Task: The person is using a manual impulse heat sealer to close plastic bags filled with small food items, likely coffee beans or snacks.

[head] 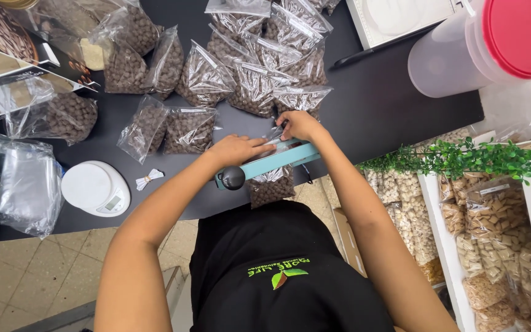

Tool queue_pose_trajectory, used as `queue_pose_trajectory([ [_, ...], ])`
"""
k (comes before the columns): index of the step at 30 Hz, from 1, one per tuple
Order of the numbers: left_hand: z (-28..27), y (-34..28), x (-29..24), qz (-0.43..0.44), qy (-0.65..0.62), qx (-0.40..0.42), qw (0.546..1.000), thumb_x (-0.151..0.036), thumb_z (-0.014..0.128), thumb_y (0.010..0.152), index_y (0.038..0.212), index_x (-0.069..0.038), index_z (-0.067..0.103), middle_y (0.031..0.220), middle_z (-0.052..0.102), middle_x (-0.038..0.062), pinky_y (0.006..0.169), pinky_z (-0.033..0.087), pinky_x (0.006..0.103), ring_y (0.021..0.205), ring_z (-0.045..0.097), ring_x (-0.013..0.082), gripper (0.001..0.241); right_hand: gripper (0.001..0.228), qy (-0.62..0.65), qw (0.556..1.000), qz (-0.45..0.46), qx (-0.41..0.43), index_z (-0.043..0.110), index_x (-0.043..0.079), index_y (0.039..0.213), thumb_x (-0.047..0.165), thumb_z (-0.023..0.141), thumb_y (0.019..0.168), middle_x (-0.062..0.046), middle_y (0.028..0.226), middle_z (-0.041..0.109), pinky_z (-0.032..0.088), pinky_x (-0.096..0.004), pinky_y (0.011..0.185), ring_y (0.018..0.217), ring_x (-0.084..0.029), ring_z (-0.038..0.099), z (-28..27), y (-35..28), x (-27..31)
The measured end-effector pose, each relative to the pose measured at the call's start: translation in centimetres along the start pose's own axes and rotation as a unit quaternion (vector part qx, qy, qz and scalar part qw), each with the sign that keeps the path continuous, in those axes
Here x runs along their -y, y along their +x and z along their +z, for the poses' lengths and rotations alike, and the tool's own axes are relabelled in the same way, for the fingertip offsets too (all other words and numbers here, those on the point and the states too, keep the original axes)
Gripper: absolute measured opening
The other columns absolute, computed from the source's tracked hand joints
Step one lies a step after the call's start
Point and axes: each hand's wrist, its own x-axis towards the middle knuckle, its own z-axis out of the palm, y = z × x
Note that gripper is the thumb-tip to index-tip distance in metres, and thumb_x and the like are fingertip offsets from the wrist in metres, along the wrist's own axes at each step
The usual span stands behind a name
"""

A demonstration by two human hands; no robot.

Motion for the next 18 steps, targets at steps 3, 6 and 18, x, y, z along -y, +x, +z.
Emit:
queue_pose_trajectory([
  [3,-0.7,-0.4,-0.3,0.009,0.023,-0.027,0.999,-0.001,0.062,0.090,0.161,-0.037,0.022,0.165,0.032,0.000,0.096,0.053,0.0515,0.128,0.057,0.0343,0.089,0.045,-0.033,0.999,-0.022,-0.008,0.070,0.017,0.117,0.022,0.087,0.075,-0.001,0.092,0.080,0.055,-0.040,0.092,0.102,-0.026,0.074,0.1,0.1,-0.5],
  [6,-1.1,-0.6,-0.8,0.021,0.039,-0.039,0.998,0.001,0.071,0.084,0.158,-0.035,0.029,0.164,0.032,-0.001,0.094,0.052,0.0505,0.130,0.053,0.0327,0.093,0.046,-0.019,0.999,-0.026,-0.010,0.066,0.013,0.122,0.014,0.083,0.078,-0.005,0.098,0.079,0.054,-0.044,0.093,0.106,-0.032,0.072,-1.1,-1.3,1.0],
  [18,-1.1,0.7,0.5,0.028,-0.095,0.014,0.995,0.021,0.064,0.075,0.159,-0.035,0.030,0.160,0.043,-0.009,0.097,0.051,0.0589,0.130,0.056,0.0369,0.106,0.041,-0.094,0.996,0.003,0.007,0.066,0.020,0.116,0.021,0.083,0.079,0.005,0.096,0.079,0.055,-0.045,0.094,0.109,-0.027,0.071,0.4,0.6,-0.1],
])
